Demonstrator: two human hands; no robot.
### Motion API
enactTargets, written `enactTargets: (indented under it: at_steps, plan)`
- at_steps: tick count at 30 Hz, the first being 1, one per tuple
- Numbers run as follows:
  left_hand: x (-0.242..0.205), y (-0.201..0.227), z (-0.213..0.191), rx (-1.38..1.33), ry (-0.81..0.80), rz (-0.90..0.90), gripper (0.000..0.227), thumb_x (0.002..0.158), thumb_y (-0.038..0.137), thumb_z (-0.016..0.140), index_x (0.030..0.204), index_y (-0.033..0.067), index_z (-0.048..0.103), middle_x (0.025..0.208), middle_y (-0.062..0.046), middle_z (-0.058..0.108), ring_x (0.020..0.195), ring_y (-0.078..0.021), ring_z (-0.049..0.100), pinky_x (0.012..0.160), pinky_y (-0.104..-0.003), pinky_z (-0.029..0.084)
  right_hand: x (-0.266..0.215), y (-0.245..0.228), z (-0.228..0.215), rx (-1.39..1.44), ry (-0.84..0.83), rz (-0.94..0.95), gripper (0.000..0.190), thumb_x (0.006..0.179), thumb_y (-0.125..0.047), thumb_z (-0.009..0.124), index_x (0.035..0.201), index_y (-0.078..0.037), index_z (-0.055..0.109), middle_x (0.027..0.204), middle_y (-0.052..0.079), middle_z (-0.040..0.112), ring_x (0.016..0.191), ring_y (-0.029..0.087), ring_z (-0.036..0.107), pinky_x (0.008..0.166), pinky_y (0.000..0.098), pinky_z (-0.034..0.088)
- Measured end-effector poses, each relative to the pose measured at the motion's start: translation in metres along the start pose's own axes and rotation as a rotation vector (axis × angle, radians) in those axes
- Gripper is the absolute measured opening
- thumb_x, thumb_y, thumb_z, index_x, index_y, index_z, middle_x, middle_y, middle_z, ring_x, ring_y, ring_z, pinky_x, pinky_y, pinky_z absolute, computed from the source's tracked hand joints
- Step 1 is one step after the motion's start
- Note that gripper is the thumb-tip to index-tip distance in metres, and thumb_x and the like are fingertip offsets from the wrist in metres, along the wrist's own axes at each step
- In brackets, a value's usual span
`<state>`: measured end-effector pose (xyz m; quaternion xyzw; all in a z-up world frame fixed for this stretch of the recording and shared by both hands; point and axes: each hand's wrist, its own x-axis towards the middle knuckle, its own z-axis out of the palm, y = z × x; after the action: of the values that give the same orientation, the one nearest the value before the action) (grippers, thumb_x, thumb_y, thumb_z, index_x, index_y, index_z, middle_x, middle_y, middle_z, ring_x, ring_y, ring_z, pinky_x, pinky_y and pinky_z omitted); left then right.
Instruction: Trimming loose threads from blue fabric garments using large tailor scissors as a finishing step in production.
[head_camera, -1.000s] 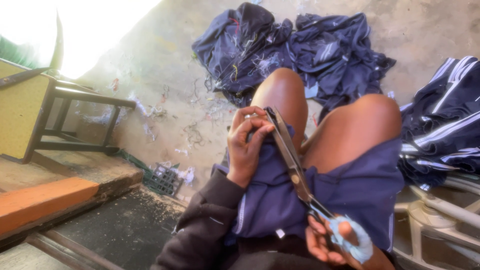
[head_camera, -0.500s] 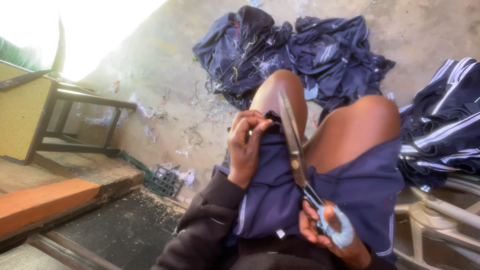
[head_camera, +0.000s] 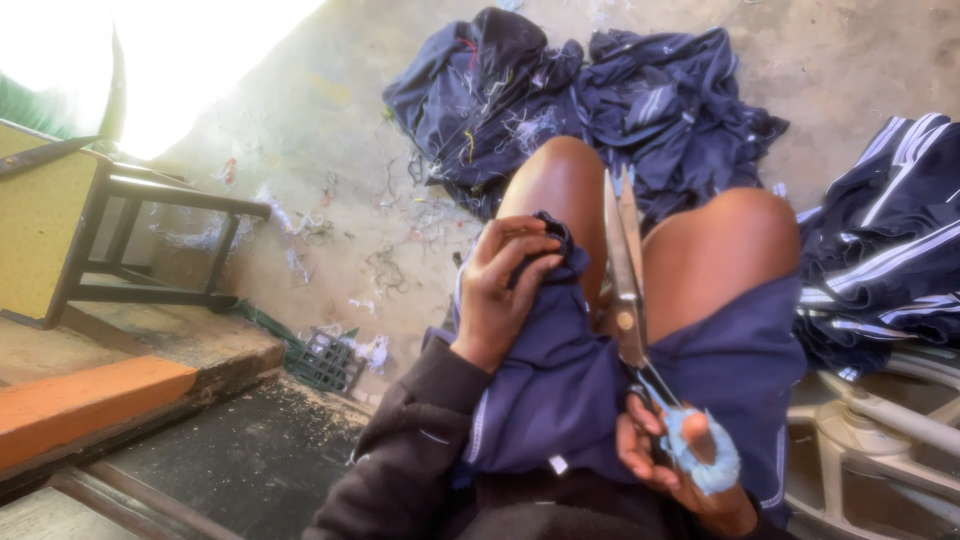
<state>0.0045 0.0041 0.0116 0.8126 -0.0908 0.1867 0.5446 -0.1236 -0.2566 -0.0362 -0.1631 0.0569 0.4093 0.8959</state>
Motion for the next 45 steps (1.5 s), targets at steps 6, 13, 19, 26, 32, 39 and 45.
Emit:
enactTargets:
  at_steps: [6,13,19,26,32,39,45]
  plan:
    - [0.004,-0.002,0.003,0.046,0.028,-0.002,0.008,0.101,0.006,0.062,0.098,0.0025,0.067,0.104,-0.011,0.065,0.096,-0.0243,0.069,0.088,-0.035,0.056,-0.002,-0.003,-0.003,0.023,-0.044,0.078,0.055,0.090,-0.046,0.081,0.091,-0.008,0.041,0.074,0.027,0.056,0.045,0.012,0.045,0.039,0.0175,0.030]
    - [0.005,-0.004,0.007,0.072,0.046,-0.016,0.012,0.104,0.008,0.054,0.095,0.0024,0.060,0.101,-0.010,0.063,0.092,-0.0238,0.067,0.083,-0.036,0.055,-0.043,0.000,-0.086,-0.067,-0.214,0.370,0.062,0.087,-0.053,0.086,0.098,-0.010,0.042,0.089,0.036,0.061,0.055,0.020,0.062,0.041,0.0252,0.047]
    - [0.006,-0.008,0.004,0.013,0.055,-0.033,0.011,0.104,0.006,0.050,0.096,0.0033,0.057,0.100,-0.012,0.065,0.095,-0.0268,0.064,0.088,-0.038,0.053,-0.056,0.004,-0.052,-0.110,-0.078,0.246,0.062,0.089,-0.048,0.087,0.096,-0.006,0.041,0.079,0.034,0.061,0.047,0.014,0.058,0.037,0.0199,0.042]
    - [-0.022,-0.061,-0.013,0.100,0.077,-0.500,0.085,0.086,0.039,0.076,0.152,0.0115,0.029,0.147,-0.019,0.041,0.136,-0.0332,0.044,0.114,-0.047,0.039,0.004,-0.027,-0.054,-0.073,-0.421,0.143,0.047,0.097,-0.033,0.087,0.105,-0.009,0.047,0.102,0.043,0.061,0.061,0.022,0.060,0.047,0.0247,0.047]
    - [-0.020,-0.034,0.010,0.006,0.055,-0.330,0.086,0.078,0.022,0.087,0.144,0.0093,0.034,0.141,-0.014,0.045,0.121,-0.0339,0.056,0.098,-0.039,0.051,0.107,-0.049,-0.001,0.033,-0.429,-0.033,0.053,0.089,-0.050,0.079,0.096,-0.007,0.050,0.096,0.050,0.057,0.052,0.028,0.060,0.043,0.0307,0.047]
    - [-0.021,-0.058,-0.003,-0.106,0.006,-0.521,0.046,0.103,0.029,0.065,0.139,0.0088,0.045,0.112,-0.011,0.071,0.094,-0.0244,0.072,0.078,-0.036,0.058,0.176,-0.032,-0.007,-0.068,0.016,-0.402,0.057,0.098,-0.070,0.048,0.094,-0.014,0.041,0.074,0.018,0.054,0.042,0.007,0.035,0.038,0.0195,0.031]
    - [-0.017,-0.082,-0.014,-0.165,0.007,-0.611,0.031,0.089,0.025,0.083,0.115,0.0157,0.071,0.086,-0.001,0.076,0.071,-0.0098,0.072,0.062,-0.020,0.055,0.159,-0.050,-0.002,0.023,0.180,-0.494,0.054,0.098,-0.069,0.048,0.094,-0.015,0.046,0.072,0.010,0.052,0.044,0.005,0.034,0.039,0.0170,0.029]
